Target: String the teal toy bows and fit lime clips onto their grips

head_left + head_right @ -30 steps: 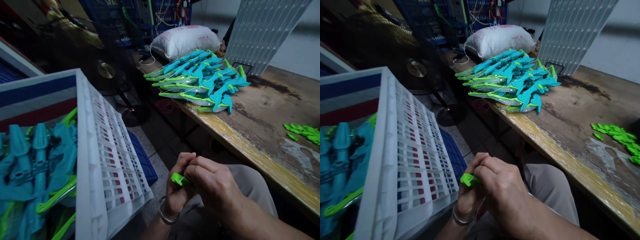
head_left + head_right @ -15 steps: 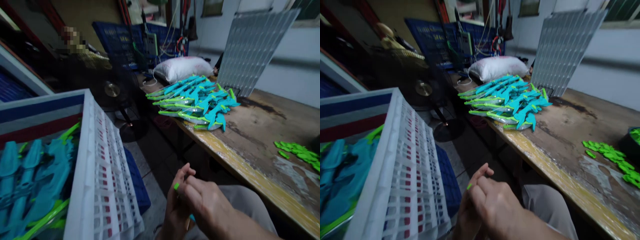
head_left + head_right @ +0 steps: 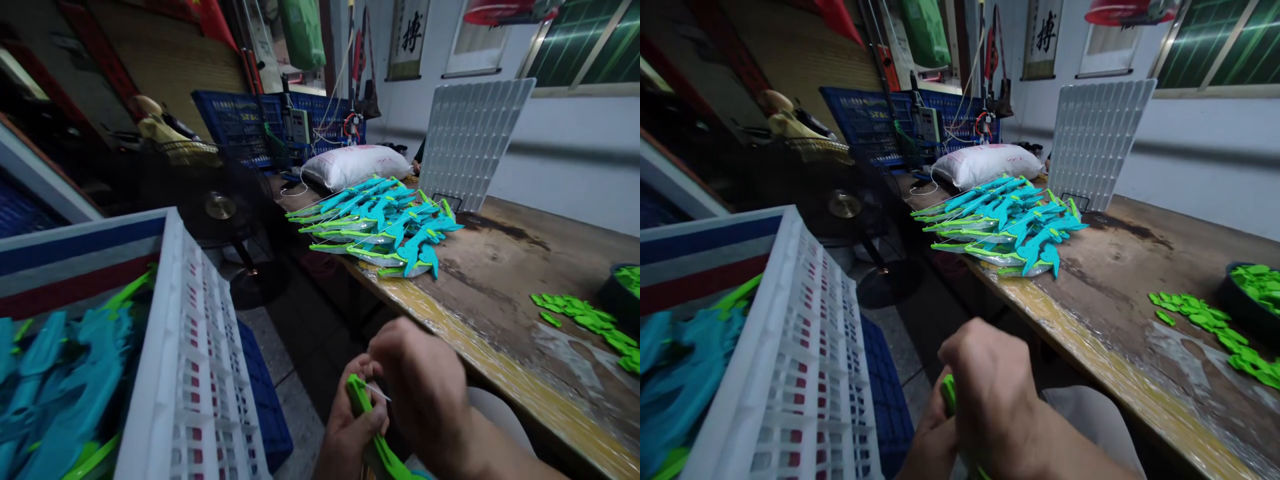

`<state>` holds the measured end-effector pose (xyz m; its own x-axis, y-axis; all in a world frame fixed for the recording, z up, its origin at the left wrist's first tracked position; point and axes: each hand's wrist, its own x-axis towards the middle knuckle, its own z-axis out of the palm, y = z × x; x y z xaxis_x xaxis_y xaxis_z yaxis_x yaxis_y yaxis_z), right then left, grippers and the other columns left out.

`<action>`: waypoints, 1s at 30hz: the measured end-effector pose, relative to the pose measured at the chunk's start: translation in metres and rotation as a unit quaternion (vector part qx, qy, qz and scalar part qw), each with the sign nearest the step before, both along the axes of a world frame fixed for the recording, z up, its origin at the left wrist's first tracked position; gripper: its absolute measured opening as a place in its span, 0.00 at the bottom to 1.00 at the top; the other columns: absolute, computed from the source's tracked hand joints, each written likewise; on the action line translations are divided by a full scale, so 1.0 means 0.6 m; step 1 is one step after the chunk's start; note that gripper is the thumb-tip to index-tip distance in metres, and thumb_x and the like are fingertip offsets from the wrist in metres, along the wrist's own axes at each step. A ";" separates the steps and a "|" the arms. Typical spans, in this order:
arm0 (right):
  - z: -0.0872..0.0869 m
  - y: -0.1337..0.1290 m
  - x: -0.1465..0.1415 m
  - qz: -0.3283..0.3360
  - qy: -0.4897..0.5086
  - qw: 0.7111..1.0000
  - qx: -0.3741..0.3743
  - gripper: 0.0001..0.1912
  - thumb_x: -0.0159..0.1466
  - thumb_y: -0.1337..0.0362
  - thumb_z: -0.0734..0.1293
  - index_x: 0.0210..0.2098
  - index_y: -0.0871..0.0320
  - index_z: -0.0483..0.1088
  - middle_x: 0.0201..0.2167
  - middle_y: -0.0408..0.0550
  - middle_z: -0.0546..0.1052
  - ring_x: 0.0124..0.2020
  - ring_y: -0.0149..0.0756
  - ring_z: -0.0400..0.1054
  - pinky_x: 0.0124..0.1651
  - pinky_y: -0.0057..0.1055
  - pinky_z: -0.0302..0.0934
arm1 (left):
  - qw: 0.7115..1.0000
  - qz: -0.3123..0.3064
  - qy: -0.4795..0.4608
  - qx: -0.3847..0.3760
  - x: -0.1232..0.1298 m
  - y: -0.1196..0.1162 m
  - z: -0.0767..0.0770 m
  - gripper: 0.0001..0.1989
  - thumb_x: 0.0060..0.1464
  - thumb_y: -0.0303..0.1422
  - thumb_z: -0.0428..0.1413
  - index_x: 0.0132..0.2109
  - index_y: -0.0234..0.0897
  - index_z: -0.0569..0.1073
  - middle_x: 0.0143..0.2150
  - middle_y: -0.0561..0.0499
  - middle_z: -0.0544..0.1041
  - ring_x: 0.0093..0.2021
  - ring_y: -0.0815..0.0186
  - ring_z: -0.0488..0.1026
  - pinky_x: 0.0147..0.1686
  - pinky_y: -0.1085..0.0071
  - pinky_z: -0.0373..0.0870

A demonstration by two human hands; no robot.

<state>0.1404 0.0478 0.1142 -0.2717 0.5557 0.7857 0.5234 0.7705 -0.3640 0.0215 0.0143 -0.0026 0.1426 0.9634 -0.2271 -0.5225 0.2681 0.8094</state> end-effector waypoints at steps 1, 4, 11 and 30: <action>0.010 0.005 0.006 -0.014 0.037 0.998 -0.045 0.07 0.71 0.72 0.59 0.37 0.57 0.65 0.28 0.41 0.69 0.26 0.30 0.62 0.29 0.26 0.57 | 1.000 -0.011 -0.018 -0.007 -0.004 -0.001 0.001 0.28 0.44 0.39 0.72 0.54 0.45 0.76 0.44 0.46 0.80 0.30 0.67 0.72 0.31 0.71 0.70; 0.007 0.021 0.022 -0.027 0.101 0.979 -0.175 0.09 0.71 0.69 0.61 0.32 0.56 0.64 0.24 0.38 0.66 0.24 0.28 0.59 0.27 0.24 0.54 | 0.996 -0.041 -0.074 0.002 -0.018 0.004 0.010 0.25 0.44 0.43 0.73 0.48 0.42 0.79 0.44 0.45 0.80 0.28 0.68 0.71 0.29 0.70 0.70; -0.083 0.012 0.046 -0.035 0.117 0.941 -0.316 0.11 0.71 0.61 0.63 0.32 0.57 0.66 0.23 0.39 0.67 0.24 0.29 0.60 0.26 0.25 0.56 | 0.999 -0.032 -0.033 0.025 -0.025 0.027 0.037 0.16 0.53 0.45 0.67 0.35 0.36 0.79 0.26 0.52 0.75 0.20 0.72 0.68 0.22 0.75 0.65; -0.106 0.000 0.015 0.099 0.374 0.713 -0.585 0.28 0.49 0.44 0.81 0.28 0.60 0.68 0.19 0.38 0.68 0.19 0.24 0.56 0.23 0.22 0.49 | 1.000 -0.013 0.004 0.011 -0.010 0.017 0.024 0.15 0.54 0.44 0.66 0.40 0.40 0.74 0.15 0.60 0.69 0.14 0.72 0.65 0.18 0.77 0.67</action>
<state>0.1493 0.0478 0.0507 -0.1850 0.9584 -0.2174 -0.2311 -0.2574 -0.9383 0.0153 0.0245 0.0118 0.1661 0.9641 -0.2071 -0.5095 0.2637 0.8191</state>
